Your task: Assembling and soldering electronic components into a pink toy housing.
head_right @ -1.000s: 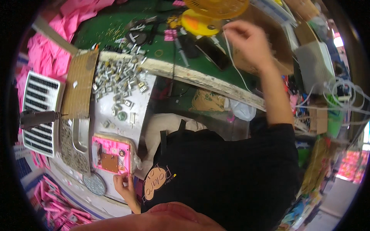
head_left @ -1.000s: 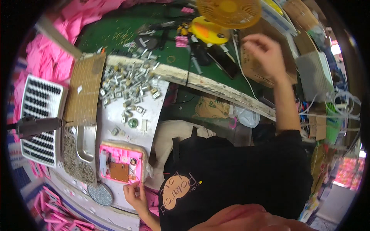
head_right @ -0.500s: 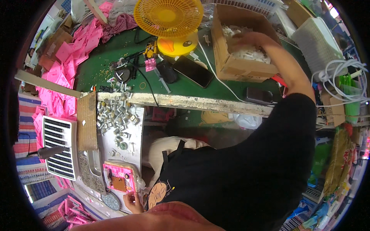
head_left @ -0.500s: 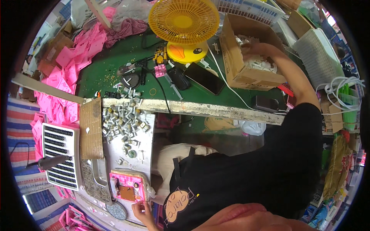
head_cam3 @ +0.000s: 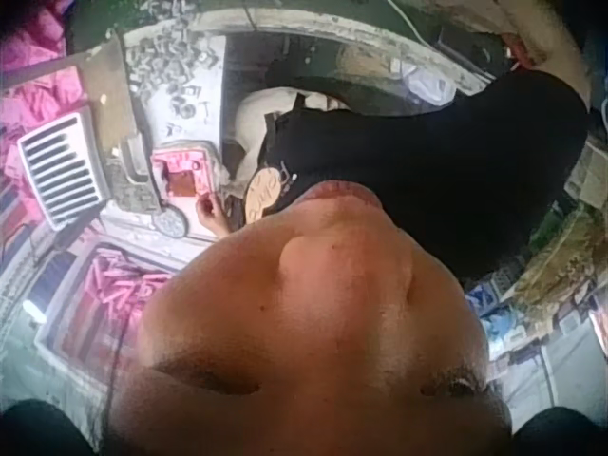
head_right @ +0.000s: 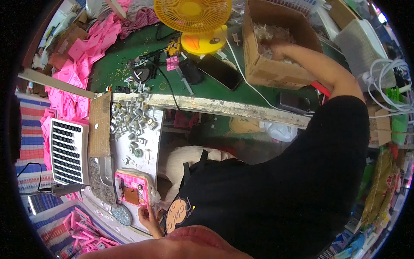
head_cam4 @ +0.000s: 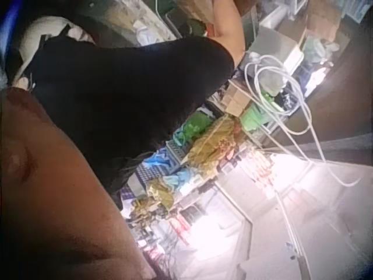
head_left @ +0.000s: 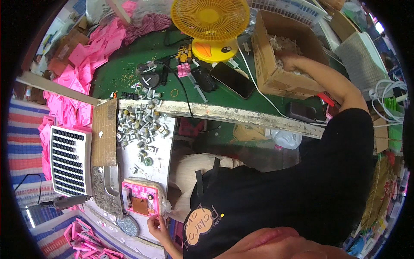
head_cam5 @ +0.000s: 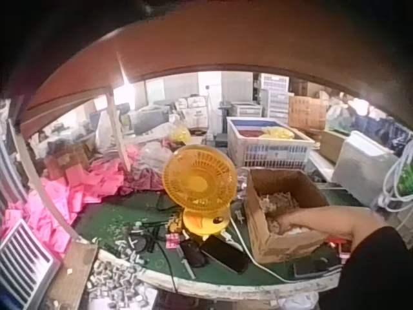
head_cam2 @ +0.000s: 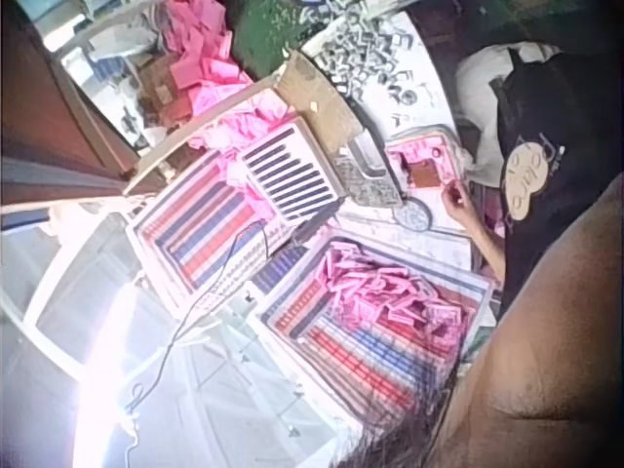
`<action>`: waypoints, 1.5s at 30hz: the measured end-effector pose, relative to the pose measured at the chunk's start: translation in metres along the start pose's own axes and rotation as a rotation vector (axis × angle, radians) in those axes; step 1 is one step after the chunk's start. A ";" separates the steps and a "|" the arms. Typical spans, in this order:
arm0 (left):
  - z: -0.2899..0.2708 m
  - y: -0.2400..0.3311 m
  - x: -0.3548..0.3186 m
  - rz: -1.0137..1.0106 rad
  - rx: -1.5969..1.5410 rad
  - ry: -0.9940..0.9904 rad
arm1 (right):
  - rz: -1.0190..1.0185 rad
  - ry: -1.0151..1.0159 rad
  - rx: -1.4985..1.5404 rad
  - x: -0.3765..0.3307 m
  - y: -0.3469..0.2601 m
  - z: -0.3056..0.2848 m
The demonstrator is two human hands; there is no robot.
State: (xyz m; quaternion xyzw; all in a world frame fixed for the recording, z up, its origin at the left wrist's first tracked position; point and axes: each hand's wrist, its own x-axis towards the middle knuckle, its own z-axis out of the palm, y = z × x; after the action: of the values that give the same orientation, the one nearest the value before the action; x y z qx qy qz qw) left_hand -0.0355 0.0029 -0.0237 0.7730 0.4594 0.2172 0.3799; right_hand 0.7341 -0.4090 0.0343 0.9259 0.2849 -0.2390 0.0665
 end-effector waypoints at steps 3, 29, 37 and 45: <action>-0.004 0.006 0.000 0.005 0.041 -0.015 | 0.121 0.034 -0.193 -0.004 -0.017 0.010; 0.008 -0.005 -0.001 0.077 -0.029 0.017 | 0.342 0.044 0.075 0.022 0.028 0.015; 0.006 -0.002 -0.004 0.071 -0.038 0.051 | 0.278 0.280 0.087 -0.033 -0.019 -0.004; 0.006 -0.002 -0.003 0.070 -0.078 0.038 | 0.025 0.539 0.368 -0.006 0.048 -0.004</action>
State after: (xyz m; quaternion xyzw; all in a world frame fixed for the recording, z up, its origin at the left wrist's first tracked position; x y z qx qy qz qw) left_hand -0.0337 -0.0020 -0.0290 0.7690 0.4302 0.2627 0.3931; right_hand 0.7582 -0.4504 0.0397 0.9557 0.2331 -0.0319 -0.1767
